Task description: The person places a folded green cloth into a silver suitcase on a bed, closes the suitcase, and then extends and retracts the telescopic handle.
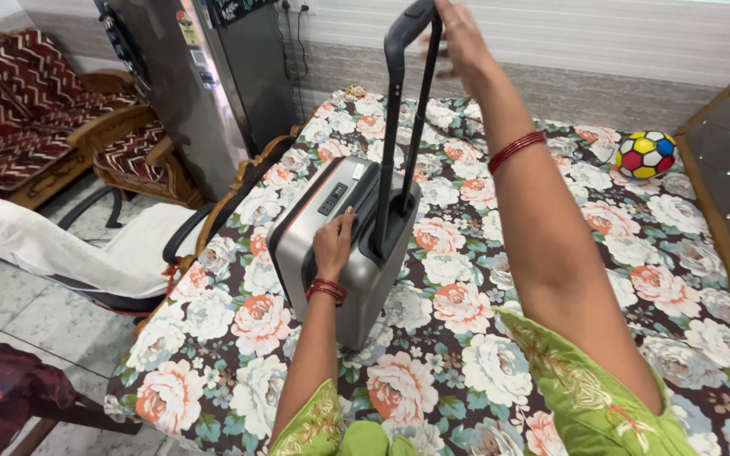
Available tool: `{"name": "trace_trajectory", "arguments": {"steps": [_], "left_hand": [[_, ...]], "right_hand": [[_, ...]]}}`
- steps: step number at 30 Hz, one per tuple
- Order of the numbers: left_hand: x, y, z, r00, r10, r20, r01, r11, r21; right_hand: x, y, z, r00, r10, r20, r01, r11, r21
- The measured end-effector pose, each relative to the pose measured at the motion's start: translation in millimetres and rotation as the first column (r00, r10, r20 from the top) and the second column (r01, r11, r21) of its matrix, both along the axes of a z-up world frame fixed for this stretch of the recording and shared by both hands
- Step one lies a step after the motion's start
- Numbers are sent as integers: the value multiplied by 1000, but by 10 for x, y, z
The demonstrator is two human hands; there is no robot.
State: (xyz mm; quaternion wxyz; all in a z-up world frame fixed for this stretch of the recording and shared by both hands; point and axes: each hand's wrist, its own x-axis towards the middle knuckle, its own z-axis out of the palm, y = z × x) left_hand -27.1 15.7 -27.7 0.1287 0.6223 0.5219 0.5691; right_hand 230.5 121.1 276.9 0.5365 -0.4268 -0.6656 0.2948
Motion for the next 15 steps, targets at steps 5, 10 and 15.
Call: {"name": "trace_trajectory", "arguments": {"steps": [5,10,15], "left_hand": [[-27,-44,12,998,47,-37,-51,992,-119],[-47,-77,6,1000,19,-8,-19,998,-56],[4,-72,-19,1000,16,10,-15,998,-68]], "right_hand": [[-224,-84,-13,964,-36,-262,-35,964,-263],[-283,-155,9,947,36,-320,-103,975,-195],[-237,-130,-34,910,33,-413,-134,967,-218]]}}
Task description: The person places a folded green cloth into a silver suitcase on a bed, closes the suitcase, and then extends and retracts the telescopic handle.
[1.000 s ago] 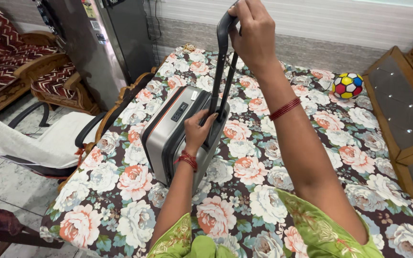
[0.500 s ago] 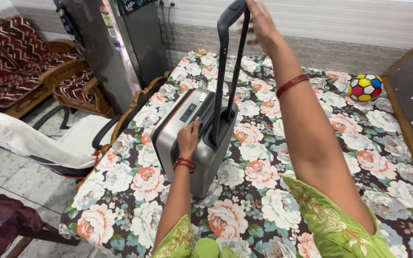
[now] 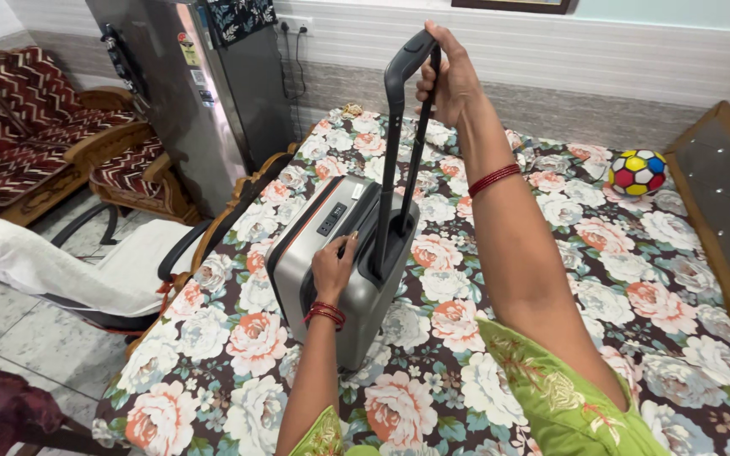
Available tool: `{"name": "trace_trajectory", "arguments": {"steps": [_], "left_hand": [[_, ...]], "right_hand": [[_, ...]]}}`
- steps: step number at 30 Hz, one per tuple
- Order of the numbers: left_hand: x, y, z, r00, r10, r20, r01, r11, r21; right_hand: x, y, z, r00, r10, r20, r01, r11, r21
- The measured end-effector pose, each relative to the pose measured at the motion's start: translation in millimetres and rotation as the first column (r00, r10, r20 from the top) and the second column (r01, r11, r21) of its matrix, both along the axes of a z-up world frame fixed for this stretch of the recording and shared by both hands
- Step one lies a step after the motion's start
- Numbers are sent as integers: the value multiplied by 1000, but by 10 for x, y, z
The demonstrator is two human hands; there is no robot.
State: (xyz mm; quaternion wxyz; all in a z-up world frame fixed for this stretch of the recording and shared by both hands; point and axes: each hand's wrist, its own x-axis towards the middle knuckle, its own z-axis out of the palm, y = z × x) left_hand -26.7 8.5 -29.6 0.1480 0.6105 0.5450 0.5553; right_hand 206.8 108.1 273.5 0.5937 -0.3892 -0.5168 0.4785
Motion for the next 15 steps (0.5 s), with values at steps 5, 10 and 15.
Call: {"name": "trace_trajectory", "arguments": {"steps": [5,10,15], "left_hand": [[108,-15,89,1000,-24,2,24,997,-67],[312,68,679,866,-423,266,408,906,112],[553,283,2012,655,-657,372,583,753,305]], "right_hand": [[85,-25,29,999,-4,-34,5,999,33],[63,-127,218,982,-123,144,119,992,34],[-55,-335,198,976,-140,169,123,986,110]]}}
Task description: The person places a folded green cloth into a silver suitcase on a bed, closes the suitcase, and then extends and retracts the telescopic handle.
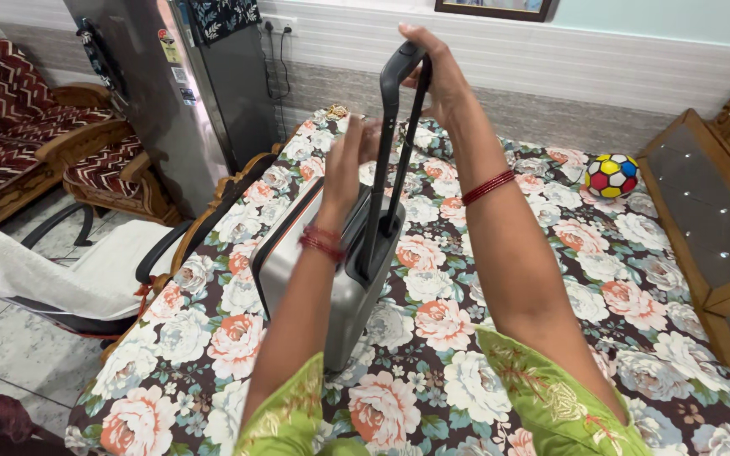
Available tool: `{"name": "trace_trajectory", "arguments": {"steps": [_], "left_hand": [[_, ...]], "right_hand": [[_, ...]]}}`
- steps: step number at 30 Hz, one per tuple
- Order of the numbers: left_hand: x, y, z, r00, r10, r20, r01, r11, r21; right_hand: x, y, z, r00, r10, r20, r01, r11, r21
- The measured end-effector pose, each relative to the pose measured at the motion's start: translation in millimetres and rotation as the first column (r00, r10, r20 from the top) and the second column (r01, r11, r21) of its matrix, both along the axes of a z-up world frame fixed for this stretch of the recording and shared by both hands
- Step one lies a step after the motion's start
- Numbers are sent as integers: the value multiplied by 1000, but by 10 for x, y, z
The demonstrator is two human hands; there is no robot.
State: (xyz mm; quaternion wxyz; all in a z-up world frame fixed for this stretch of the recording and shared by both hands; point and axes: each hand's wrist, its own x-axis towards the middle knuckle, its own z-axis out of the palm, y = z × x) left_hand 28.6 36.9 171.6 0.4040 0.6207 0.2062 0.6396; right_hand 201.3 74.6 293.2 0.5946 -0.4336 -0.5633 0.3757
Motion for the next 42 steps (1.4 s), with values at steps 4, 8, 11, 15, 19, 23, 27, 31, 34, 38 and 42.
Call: {"name": "trace_trajectory", "arguments": {"steps": [4,8,11,15,19,23,27,31,34,38,42], "left_hand": [[70,41,1119,987,-27,-161,6,992,-130],[67,3,1664,935,-157,-318,39,936,-350],[59,58,1777,865,-260,-428,54,898,-437],[3,247,1793,827,-374,-419,152,867,-475],[4,459,1758,851,-438,-290,251,824,-508],[39,619,1717,869,-379,-319,171,834,-525],[127,687,1678,874,-368,-316,151,825,-544],[152,660,1695,902,-325,-284,125,826,-550],[153,632,1700,906,-291,-307,82,833,-547],[180,652,1674,918,-212,-336,23,872,-489],[204,718,1664,909,-207,-363,-11,857,-516]], "right_hand": [[-24,-56,-34,960,250,-125,-246,968,48],[-46,53,-72,971,230,-68,-219,966,138],[-22,152,-82,966,224,-132,-207,970,131],[102,218,-71,967,255,-29,-243,947,208],[235,184,-304,926,359,-117,-349,932,93],[335,214,-765,920,382,-91,-381,924,24],[349,265,-1374,918,395,5,-395,918,-27],[331,288,-1727,908,399,-126,-390,916,91],[284,321,-1786,936,343,-83,-326,931,165],[234,353,-1767,971,238,-21,-233,962,143],[170,375,-1735,953,253,-168,-239,966,95]]}}
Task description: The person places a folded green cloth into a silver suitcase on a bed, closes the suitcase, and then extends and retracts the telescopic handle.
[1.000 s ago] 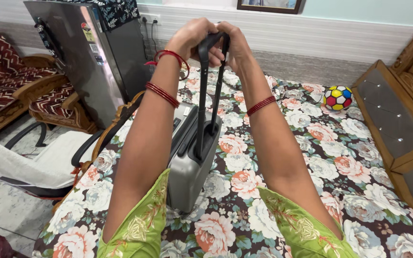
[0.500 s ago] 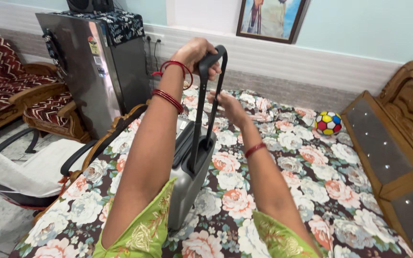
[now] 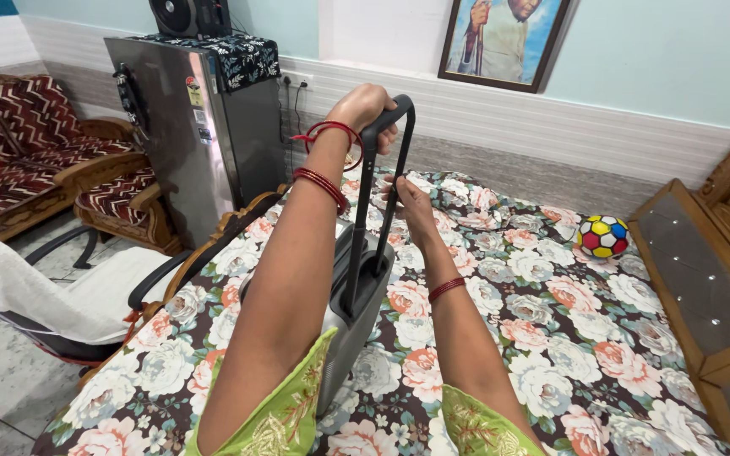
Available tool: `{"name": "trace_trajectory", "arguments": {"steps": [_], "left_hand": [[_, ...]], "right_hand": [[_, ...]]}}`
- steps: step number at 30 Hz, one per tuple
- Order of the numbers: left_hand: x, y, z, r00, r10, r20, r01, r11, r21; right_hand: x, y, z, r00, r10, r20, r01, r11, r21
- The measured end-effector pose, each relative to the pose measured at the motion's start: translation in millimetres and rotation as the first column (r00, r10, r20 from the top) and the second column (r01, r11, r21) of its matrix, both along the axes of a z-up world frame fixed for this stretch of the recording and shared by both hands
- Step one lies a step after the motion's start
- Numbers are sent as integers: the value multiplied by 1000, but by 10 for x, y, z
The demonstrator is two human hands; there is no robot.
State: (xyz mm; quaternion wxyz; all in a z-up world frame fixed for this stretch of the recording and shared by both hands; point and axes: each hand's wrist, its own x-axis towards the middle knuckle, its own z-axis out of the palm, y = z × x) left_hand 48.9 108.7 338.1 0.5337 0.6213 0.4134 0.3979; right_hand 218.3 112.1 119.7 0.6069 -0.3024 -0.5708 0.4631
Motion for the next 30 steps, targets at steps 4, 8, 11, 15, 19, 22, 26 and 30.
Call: {"name": "trace_trajectory", "arguments": {"steps": [4,8,11,15,19,22,26,30], "left_hand": [[1,20,-12,1000,0,26,1,999,-41],[-12,-40,-3,1000,-6,-12,6,1000,5],[16,-79,49,998,22,-64,-22,1000,0],[52,-133,6,998,13,-65,-13,1000,-2],[63,-115,-14,1000,-10,-18,11,998,68],[100,-74,-29,997,-22,-71,27,997,68],[96,-90,-60,999,-39,-16,40,996,80],[88,-165,-47,1000,18,2,-18,998,60]], "right_hand": [[-13,-16,42,1000,-19,4,20,999,-47],[-33,10,96,996,-77,34,79,996,-36],[-6,175,192,954,128,-272,-101,989,109],[149,426,226,828,334,-450,-356,934,38],[279,531,235,770,432,-469,-487,873,5],[252,479,230,796,389,-464,-445,895,-15],[38,196,180,965,-61,-257,69,997,20],[-345,-465,-180,798,-595,-97,596,756,269]]}}
